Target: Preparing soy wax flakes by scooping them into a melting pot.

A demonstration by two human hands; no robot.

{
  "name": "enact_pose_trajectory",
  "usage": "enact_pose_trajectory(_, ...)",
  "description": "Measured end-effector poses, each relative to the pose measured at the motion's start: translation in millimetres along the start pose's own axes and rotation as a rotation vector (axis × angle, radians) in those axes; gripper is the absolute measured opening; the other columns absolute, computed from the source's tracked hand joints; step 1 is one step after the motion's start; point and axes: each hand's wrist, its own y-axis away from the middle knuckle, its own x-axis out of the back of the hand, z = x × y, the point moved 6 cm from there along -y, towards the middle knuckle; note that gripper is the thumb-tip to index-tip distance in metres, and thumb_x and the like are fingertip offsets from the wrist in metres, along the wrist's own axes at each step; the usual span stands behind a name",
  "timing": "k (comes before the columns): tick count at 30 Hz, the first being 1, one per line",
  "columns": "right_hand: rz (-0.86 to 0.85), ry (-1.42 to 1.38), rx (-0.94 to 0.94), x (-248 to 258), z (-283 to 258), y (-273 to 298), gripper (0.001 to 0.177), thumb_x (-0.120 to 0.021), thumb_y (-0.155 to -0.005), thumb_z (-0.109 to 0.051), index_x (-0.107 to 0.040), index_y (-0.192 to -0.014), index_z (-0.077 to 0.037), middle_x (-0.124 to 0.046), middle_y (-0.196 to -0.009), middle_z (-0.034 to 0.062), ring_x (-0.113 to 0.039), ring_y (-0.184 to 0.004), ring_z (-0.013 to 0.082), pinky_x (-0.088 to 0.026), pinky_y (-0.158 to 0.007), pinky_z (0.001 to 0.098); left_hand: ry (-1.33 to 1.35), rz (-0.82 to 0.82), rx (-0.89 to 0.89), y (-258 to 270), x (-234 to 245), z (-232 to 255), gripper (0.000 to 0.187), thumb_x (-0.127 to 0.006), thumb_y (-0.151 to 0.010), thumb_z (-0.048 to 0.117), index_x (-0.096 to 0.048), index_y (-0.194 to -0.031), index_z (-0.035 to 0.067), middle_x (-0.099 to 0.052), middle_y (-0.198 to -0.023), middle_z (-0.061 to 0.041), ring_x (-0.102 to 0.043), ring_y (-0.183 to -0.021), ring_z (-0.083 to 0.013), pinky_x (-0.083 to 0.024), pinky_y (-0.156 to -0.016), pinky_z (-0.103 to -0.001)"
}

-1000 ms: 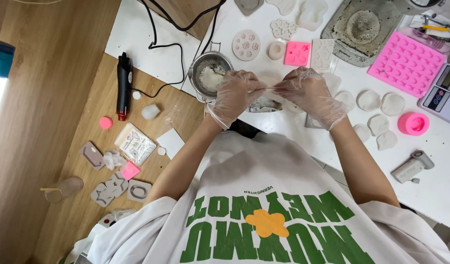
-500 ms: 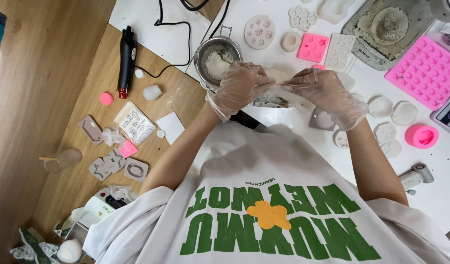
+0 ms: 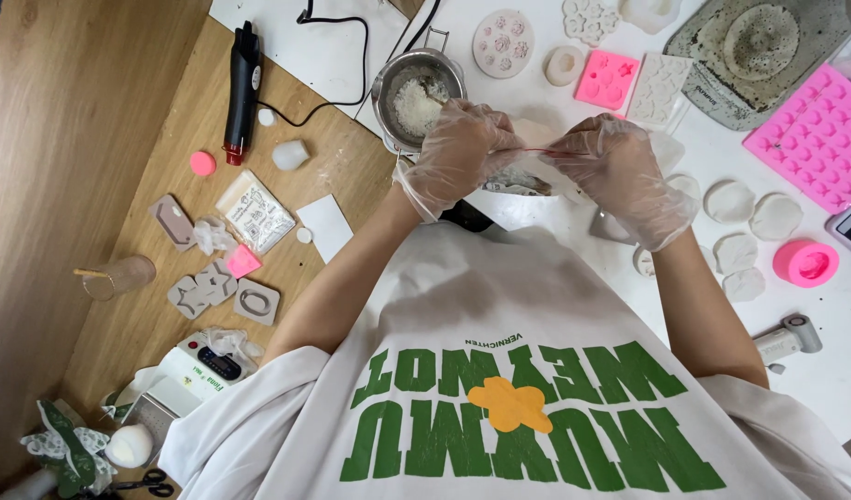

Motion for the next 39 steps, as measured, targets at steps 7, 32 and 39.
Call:
enact_pose_trajectory(7,0.101,0.113,0.399,-5,5,2,0.013,-0.086,-0.088,-0.015,-0.081,-0.101,-0.017,-0.073,-0.099,0.0060,-0.070,-0.094,0.0311,-0.056,-0.083,0.0389,0.002,0.022,-0.061,-4,-4,-6,0.018,-0.079,-0.084,0.045,-0.076,-0.089,0.028,-0.071,-0.091,0.009,-0.065,-0.101,-0.0200,-0.038,-0.106,-0.039)
enact_pose_trajectory(32,-0.015,0.823,0.610,0,-38,-4,0.024,-0.069,-0.101,-0.042,-0.077,-0.102,-0.019,-0.071,-0.101,-0.0051,-0.064,-0.084,0.0162,-0.053,-0.078,0.0292,-0.168,0.216,-0.281,10,34,36,0.011,-0.078,-0.085,0.026,-0.072,-0.082,0.018,-0.066,-0.085,0.006,-0.061,-0.081,-0.0135,-0.039,-0.096,-0.038)
enact_pose_trajectory(39,-0.224,0.746,0.669,-19,-53,-16,0.017,-0.066,-0.100,-0.026,-0.074,-0.097,-0.012,-0.069,-0.090,0.0018,-0.067,-0.081,0.0238,-0.057,-0.071,0.0359,-0.130,0.229,-0.282,12,34,30,0.013,-0.082,-0.078,0.020,-0.069,-0.077,0.020,-0.065,-0.084,0.009,-0.060,-0.081,-0.0152,-0.040,-0.097,-0.039)
